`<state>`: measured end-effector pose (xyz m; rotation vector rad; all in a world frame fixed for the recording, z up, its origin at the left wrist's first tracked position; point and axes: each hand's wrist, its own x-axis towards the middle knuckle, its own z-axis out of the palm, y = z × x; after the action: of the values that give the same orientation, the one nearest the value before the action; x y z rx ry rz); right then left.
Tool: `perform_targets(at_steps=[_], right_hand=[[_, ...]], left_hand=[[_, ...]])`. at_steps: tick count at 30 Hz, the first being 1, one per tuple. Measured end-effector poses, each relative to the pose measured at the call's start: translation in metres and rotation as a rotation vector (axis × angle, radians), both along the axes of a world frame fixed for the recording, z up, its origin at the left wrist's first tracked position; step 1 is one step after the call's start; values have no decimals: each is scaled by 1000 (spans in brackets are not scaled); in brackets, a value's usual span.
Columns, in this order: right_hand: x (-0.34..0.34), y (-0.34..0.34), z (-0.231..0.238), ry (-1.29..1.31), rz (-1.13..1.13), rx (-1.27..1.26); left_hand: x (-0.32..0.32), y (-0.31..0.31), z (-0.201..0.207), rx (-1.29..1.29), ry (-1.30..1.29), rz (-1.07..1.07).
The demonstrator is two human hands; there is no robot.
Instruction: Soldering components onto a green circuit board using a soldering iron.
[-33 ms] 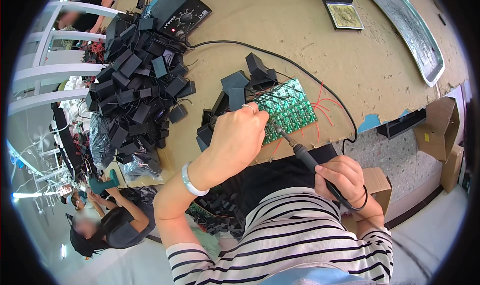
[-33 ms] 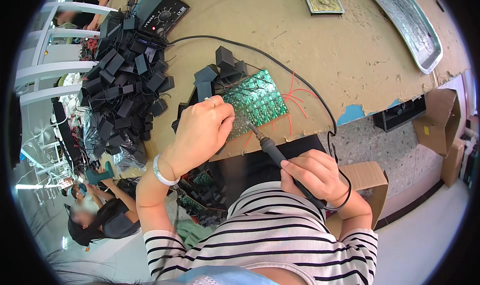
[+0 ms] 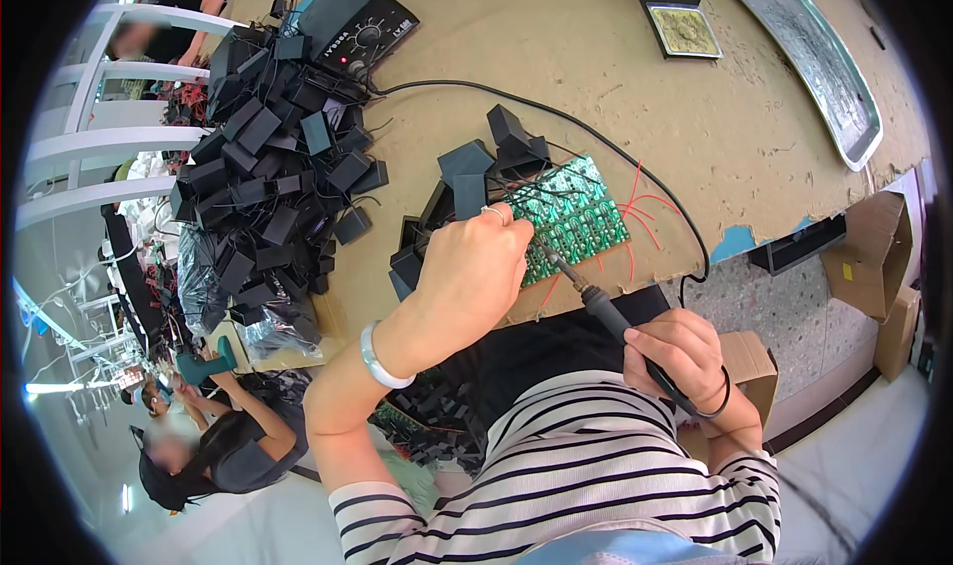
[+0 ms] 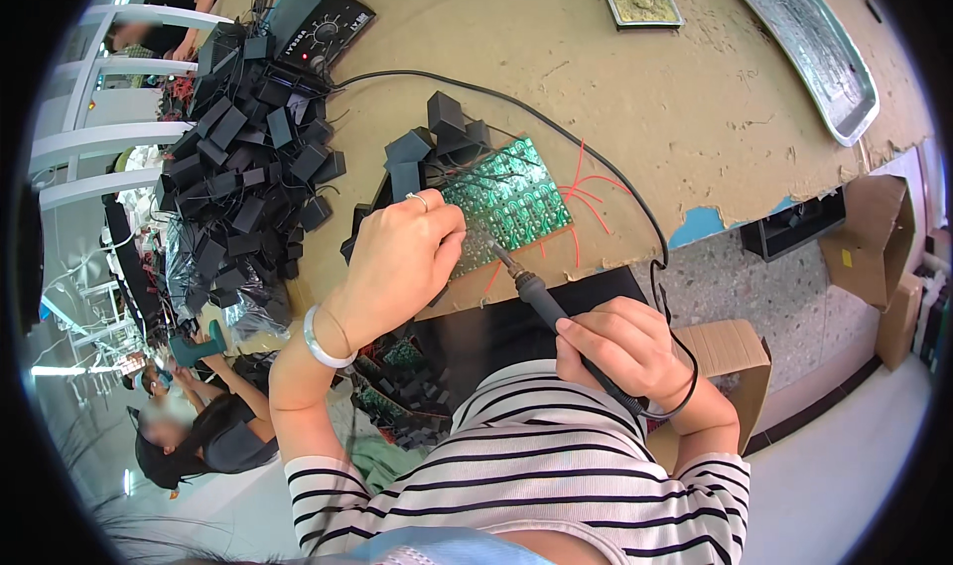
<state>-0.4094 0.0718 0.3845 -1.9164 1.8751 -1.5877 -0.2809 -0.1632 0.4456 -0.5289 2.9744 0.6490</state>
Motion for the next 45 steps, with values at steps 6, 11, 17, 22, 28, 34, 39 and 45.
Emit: perform_targets(at_steps=[6, 11, 17, 22, 28, 34, 39, 45], right_hand=[[4, -7, 5, 266, 7, -83], [4, -6, 6, 273, 18, -69], [6, -4, 3, 317, 21, -63], [2, 4, 2, 196, 5, -94], [-7, 25, 16, 80, -92, -10], [-7, 29, 17, 47, -113, 5], [-6, 30, 17, 41, -107, -14], [-10, 34, 18, 34, -125, -20]], left_hand=[[-3, -3, 0, 15, -43, -11], [-5, -3, -3, -6, -59, -17], [-7, -1, -2, -20, -71, -13], [-7, -2, -1, -14, -71, -14], [-8, -2, 0, -13, -52, -65], [-12, -1, 2, -41, -110, -29], [-7, -8, 12, 23, -139, -43], [14, -9, 43, 7, 151, -16]])
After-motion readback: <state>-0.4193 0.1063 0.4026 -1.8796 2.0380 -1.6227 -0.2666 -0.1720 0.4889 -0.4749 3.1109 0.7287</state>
